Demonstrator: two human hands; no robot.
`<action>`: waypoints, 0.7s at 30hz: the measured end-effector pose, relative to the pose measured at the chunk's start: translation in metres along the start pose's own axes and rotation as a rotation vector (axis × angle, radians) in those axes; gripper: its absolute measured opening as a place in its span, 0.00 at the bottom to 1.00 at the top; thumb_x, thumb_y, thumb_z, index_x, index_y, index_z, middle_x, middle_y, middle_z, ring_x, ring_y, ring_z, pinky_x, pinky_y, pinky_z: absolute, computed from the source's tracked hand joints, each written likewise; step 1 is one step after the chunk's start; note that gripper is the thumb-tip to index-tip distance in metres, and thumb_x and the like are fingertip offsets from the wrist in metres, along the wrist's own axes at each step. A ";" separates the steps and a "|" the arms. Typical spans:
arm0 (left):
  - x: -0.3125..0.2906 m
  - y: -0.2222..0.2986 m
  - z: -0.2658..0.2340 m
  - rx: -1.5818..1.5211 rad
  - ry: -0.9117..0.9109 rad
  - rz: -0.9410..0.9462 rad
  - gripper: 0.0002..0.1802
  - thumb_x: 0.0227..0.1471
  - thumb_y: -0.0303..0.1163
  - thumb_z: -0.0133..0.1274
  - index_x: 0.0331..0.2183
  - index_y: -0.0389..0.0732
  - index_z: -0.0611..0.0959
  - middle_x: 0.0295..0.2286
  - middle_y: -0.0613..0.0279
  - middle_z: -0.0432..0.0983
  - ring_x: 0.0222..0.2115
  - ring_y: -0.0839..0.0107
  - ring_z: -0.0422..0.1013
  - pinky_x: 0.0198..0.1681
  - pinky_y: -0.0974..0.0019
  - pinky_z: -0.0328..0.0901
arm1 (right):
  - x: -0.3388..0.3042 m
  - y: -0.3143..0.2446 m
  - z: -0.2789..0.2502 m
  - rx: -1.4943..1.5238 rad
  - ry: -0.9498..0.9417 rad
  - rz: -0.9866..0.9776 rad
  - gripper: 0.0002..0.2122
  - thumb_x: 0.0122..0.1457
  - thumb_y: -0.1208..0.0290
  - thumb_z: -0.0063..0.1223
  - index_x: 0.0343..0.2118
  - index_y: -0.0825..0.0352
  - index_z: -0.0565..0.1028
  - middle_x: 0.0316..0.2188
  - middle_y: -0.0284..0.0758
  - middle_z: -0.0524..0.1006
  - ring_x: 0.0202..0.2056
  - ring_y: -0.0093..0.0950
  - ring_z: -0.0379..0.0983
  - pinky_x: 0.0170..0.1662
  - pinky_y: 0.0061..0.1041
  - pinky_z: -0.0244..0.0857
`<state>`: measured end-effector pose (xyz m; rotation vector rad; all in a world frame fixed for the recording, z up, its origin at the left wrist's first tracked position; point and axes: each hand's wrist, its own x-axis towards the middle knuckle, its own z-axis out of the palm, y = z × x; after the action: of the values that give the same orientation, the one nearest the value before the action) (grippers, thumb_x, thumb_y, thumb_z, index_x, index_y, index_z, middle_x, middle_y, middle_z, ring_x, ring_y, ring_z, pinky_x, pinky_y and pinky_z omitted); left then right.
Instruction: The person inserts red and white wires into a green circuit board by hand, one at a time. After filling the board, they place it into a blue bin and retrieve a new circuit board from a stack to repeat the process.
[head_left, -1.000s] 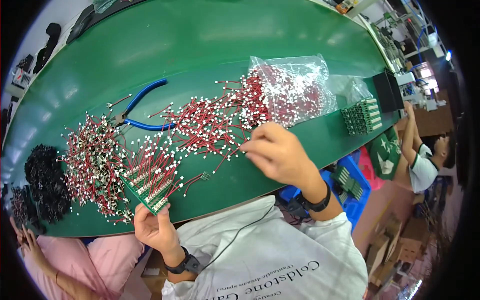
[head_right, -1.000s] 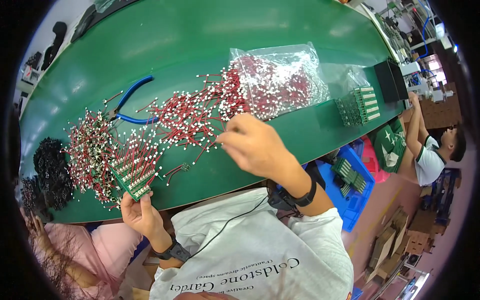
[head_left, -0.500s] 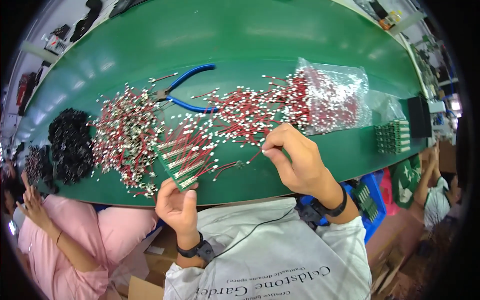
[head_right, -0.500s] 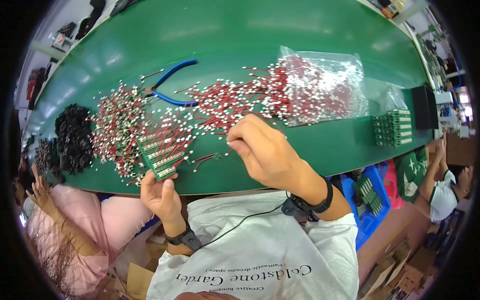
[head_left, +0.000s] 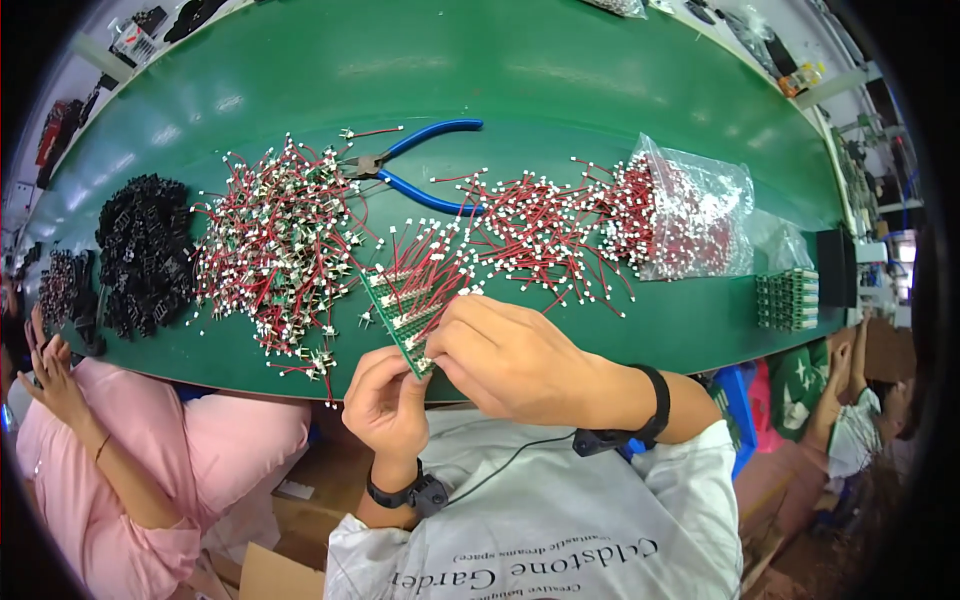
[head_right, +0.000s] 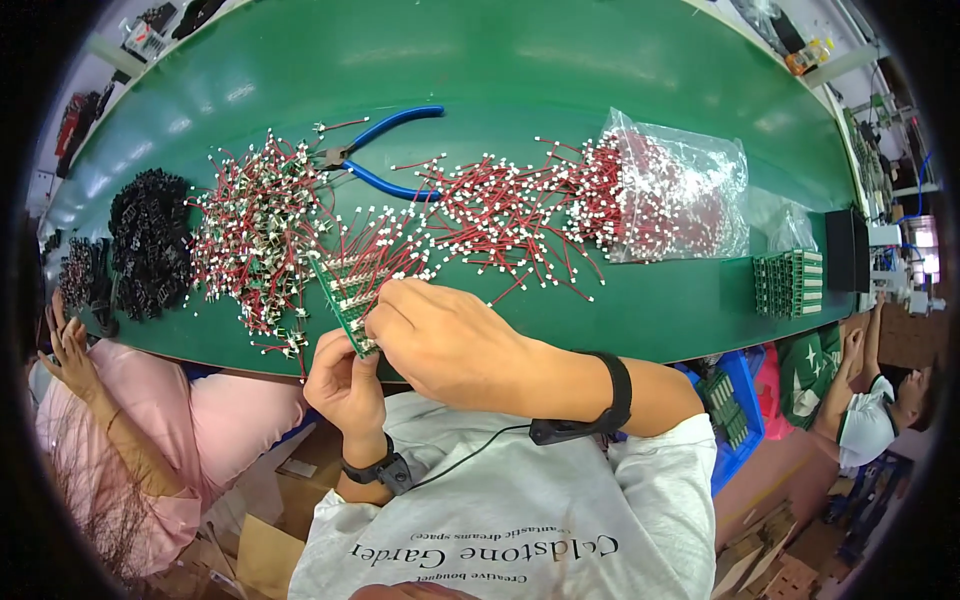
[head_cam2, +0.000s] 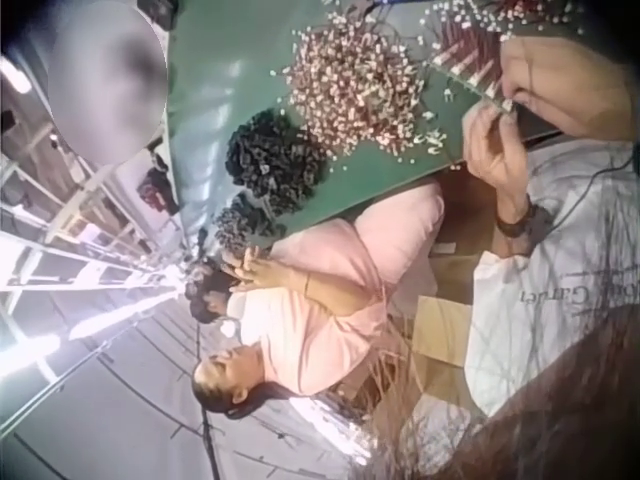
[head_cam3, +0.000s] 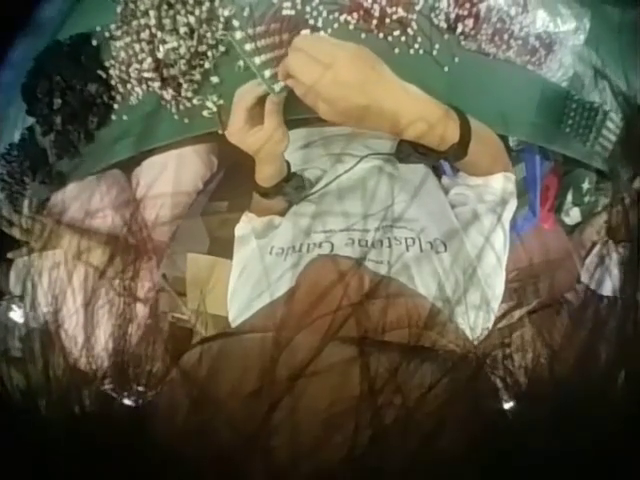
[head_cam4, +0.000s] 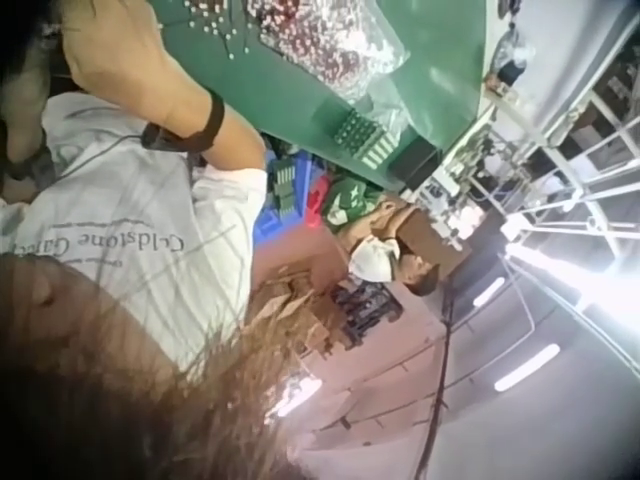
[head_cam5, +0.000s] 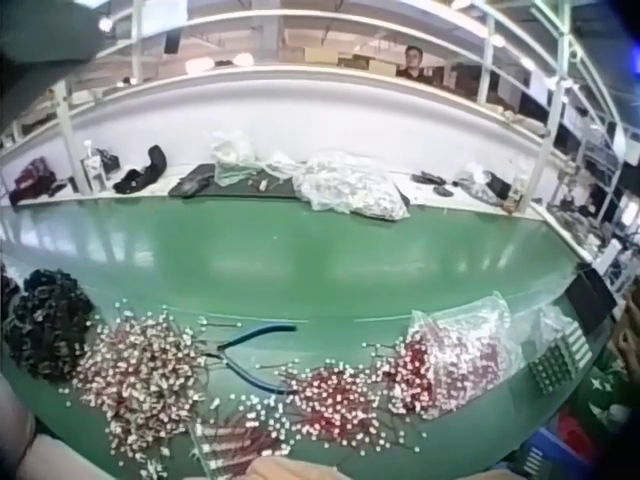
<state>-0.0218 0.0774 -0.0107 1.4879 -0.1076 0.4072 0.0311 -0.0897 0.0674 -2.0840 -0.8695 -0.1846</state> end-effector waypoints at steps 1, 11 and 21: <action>0.001 0.001 0.000 -0.005 0.007 -0.005 0.09 0.50 0.18 0.60 0.36 0.29 0.80 0.35 0.53 0.76 0.33 0.73 0.73 0.35 0.74 0.70 | 0.001 0.000 0.002 -0.007 0.009 -0.009 0.09 0.47 0.85 0.57 0.32 0.71 0.71 0.27 0.39 0.70 0.29 0.36 0.71 0.30 0.32 0.67; 0.001 0.002 -0.001 -0.042 0.006 -0.021 0.09 0.50 0.19 0.61 0.36 0.29 0.80 0.35 0.53 0.76 0.33 0.74 0.74 0.36 0.74 0.71 | 0.002 -0.003 0.003 -0.004 -0.003 -0.005 0.09 0.46 0.85 0.57 0.31 0.72 0.71 0.28 0.39 0.70 0.28 0.36 0.71 0.29 0.32 0.68; 0.002 0.007 -0.003 -0.120 -0.023 -0.068 0.08 0.50 0.17 0.60 0.36 0.28 0.80 0.35 0.52 0.77 0.33 0.73 0.74 0.36 0.73 0.72 | 0.005 0.001 -0.005 -0.074 -0.102 -0.159 0.09 0.46 0.80 0.55 0.32 0.72 0.72 0.29 0.40 0.70 0.29 0.36 0.70 0.31 0.30 0.67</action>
<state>-0.0228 0.0808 -0.0038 1.3745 -0.0977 0.3229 0.0366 -0.0913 0.0721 -2.1074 -1.1063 -0.1987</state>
